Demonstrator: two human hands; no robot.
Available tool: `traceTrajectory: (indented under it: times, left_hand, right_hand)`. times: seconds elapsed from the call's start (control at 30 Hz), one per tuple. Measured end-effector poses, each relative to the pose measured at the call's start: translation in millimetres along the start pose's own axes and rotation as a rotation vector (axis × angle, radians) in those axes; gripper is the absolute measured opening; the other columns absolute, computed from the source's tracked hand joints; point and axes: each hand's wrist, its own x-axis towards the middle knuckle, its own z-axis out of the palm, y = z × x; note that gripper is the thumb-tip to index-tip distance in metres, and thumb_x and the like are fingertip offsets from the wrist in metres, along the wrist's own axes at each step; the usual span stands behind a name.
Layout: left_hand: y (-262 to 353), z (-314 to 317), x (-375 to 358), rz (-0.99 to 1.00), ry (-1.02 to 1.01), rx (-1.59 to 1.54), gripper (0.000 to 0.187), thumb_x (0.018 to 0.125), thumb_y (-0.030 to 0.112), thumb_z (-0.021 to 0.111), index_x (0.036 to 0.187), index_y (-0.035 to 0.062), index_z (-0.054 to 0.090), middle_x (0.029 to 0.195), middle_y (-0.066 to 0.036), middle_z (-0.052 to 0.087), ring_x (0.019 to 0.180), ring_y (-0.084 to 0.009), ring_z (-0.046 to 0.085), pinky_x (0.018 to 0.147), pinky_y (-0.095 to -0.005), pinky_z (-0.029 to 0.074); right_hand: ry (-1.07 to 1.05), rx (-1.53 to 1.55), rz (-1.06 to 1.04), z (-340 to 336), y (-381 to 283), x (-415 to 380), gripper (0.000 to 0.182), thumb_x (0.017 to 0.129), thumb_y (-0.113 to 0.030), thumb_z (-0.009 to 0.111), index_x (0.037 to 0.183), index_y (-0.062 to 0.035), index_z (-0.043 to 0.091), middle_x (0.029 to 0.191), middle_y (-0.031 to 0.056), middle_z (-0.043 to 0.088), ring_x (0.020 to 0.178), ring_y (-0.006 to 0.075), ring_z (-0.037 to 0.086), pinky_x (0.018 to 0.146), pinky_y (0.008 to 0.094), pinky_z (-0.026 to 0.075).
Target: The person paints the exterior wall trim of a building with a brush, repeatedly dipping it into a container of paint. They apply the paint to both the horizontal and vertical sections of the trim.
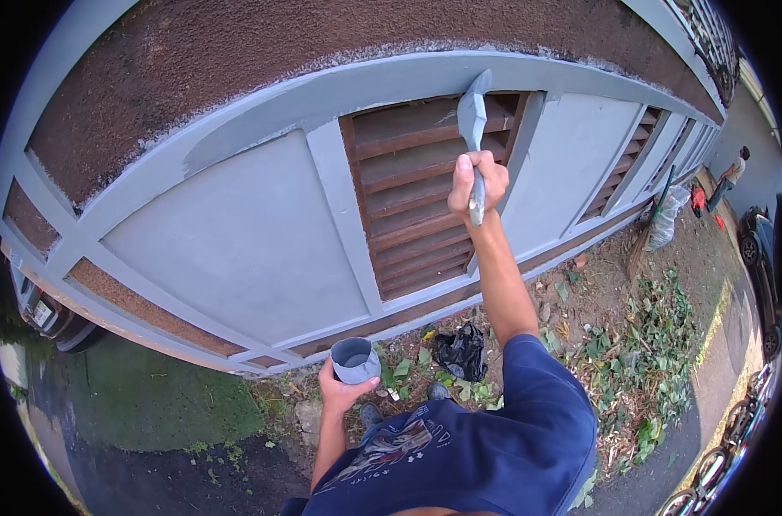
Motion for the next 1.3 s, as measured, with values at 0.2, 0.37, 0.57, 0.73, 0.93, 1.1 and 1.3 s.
traceTrajectory:
  times: [0.2,0.37,0.57,0.73,0.93,1.1,1.3]
  left_hand:
    - [-4,-18,-4,-0.035,0.022,0.058,0.071,0.056,0.011,0.092,0.118,-0.002,0.06,0.108,-0.01,0.068,0.098,-0.0185,0.066,0.09,-0.0341,0.052]
    - [-2,-9,9,-0.027,0.041,0.049,0.068,0.056,0.01,0.091,0.116,-0.0017,0.061,0.108,-0.01,0.069,0.098,-0.0185,0.066,0.09,-0.0344,0.052]
    - [-13,18,15,-0.043,0.025,0.035,0.069,0.056,0.008,0.091,0.117,-0.0013,0.061,0.108,-0.009,0.069,0.099,-0.0186,0.066,0.091,-0.0345,0.052]
    - [-14,28,8,-0.042,0.054,-0.003,0.07,0.056,0.008,0.091,0.118,-0.0011,0.06,0.11,-0.01,0.068,0.1,-0.0192,0.065,0.092,-0.0349,0.051]
    - [-17,12,-5,-0.055,0.112,-0.004,0.072,0.055,0.008,0.091,0.119,-0.0009,0.06,0.111,-0.01,0.067,0.101,-0.0193,0.065,0.093,-0.0349,0.051]
    - [-24,-8,-18,-0.062,0.171,0.014,0.072,0.055,0.008,0.091,0.119,-0.0008,0.06,0.111,-0.009,0.067,0.101,-0.019,0.064,0.092,-0.0349,0.051]
    - [-20,-26,-15,-0.051,0.15,-0.012,0.07,0.056,0.009,0.091,0.118,-0.0007,0.06,0.11,-0.009,0.067,0.099,-0.0182,0.065,0.091,-0.0343,0.051]
  right_hand:
    - [-0.143,0.259,-0.17,5,-42,-3,0.014,0.078,-0.002,0.058,0.066,-0.0032,0.051,0.051,0.0055,0.047,0.038,0.0214,0.044,0.04,0.0324,0.036]
    - [-0.178,0.078,-0.171,-56,15,13,0.015,0.079,-0.003,0.057,0.065,-0.0032,0.052,0.052,0.0068,0.047,0.038,0.0215,0.045,0.04,0.0332,0.036]
    - [-0.033,-0.218,-0.003,-123,88,53,0.018,0.084,-0.005,0.057,0.067,-0.0032,0.054,0.05,0.0059,0.05,0.038,0.0199,0.05,0.042,0.03,0.038]
    - [-0.001,-0.352,-0.032,-108,82,59,0.018,0.086,-0.004,0.059,0.069,-0.0044,0.055,0.05,0.0064,0.052,0.039,0.0216,0.054,0.042,0.031,0.04]
    - [-0.186,0.105,-0.277,12,-16,31,0.016,0.075,-0.005,0.064,0.064,-0.0071,0.053,0.047,0.0053,0.044,0.037,0.0229,0.047,0.039,0.034,0.037]
    - [-0.36,0.42,-0.313,80,-101,18,0.013,0.073,-0.003,0.062,0.065,-0.0069,0.053,0.049,0.0041,0.044,0.038,0.0207,0.045,0.039,0.0336,0.035]
    - [-0.316,0.359,-0.264,51,-60,30,0.014,0.074,-0.002,0.063,0.065,-0.0066,0.054,0.05,0.0051,0.049,0.04,0.022,0.049,0.039,0.0338,0.038]
